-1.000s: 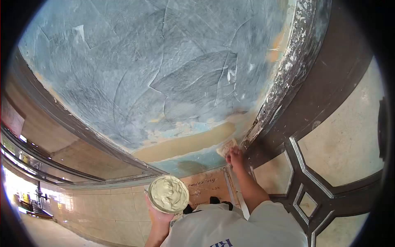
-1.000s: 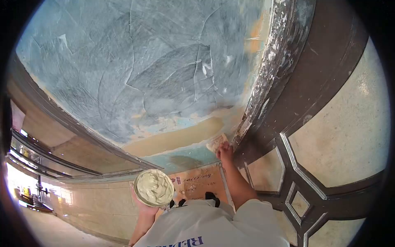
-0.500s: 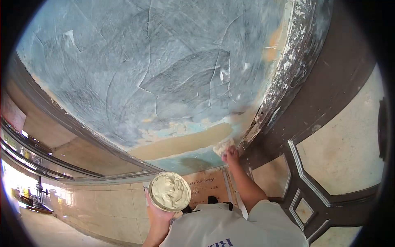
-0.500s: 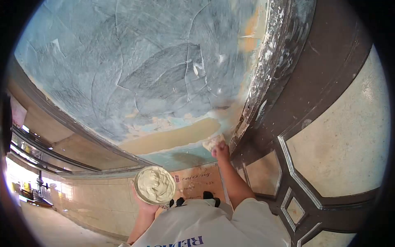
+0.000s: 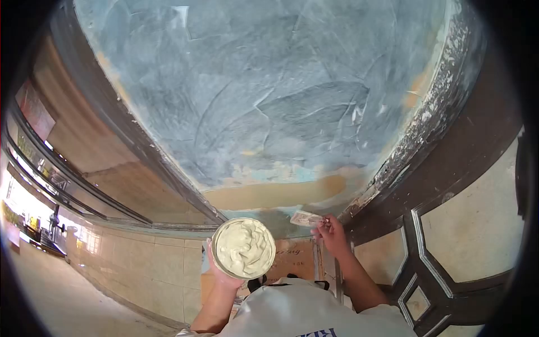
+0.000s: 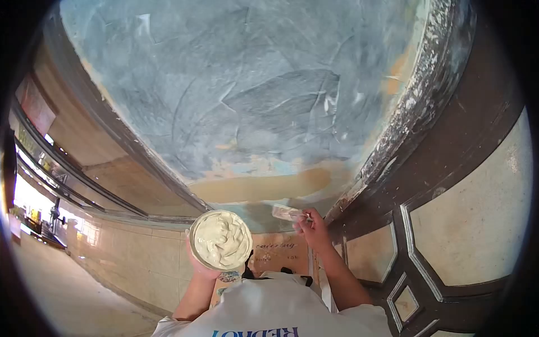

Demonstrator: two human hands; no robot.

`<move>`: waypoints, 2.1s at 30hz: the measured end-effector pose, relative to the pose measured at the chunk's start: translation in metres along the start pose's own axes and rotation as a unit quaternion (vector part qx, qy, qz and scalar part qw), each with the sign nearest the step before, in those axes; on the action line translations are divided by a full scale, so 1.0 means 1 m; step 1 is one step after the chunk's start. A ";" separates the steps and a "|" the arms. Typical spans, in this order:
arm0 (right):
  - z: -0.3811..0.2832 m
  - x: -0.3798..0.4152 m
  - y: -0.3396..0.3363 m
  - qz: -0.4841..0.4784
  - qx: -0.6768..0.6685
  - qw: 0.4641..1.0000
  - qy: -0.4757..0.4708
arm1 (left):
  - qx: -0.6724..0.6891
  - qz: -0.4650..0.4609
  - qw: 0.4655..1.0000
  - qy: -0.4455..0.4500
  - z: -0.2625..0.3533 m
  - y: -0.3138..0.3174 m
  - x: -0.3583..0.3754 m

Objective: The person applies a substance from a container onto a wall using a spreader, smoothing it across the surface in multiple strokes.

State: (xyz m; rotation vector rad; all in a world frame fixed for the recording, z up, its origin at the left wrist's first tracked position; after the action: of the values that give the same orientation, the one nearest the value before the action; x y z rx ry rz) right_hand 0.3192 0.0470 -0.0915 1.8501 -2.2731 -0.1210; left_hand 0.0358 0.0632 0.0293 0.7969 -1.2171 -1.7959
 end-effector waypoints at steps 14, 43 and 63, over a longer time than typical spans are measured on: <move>-0.200 0.040 0.174 -0.132 0.453 0.779 -0.414 | 0.005 0.032 0.999 0.026 0.063 -0.002 0.004; -0.165 0.099 0.347 -0.098 0.469 0.763 -0.433 | 0.028 -0.014 0.999 0.027 0.133 -0.042 0.016; 0.002 0.001 0.224 0.080 -0.034 0.996 -0.010 | 0.086 0.035 0.989 -0.117 0.144 -0.101 0.042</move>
State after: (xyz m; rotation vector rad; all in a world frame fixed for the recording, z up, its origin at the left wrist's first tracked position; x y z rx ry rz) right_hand 0.1036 0.0929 -0.0504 1.6325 -2.3884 -0.1905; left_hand -0.1320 0.1092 -0.0203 0.6429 -1.5512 -1.7810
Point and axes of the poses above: each hand's wrist, its own x-axis away from the middle knuckle, its own y-axis out of the palm, z = x × y, the point moved 8 cm from there along -x, towards the middle knuckle, and after that the axes turned 5 degrees about -z, right-handed, at the moved point
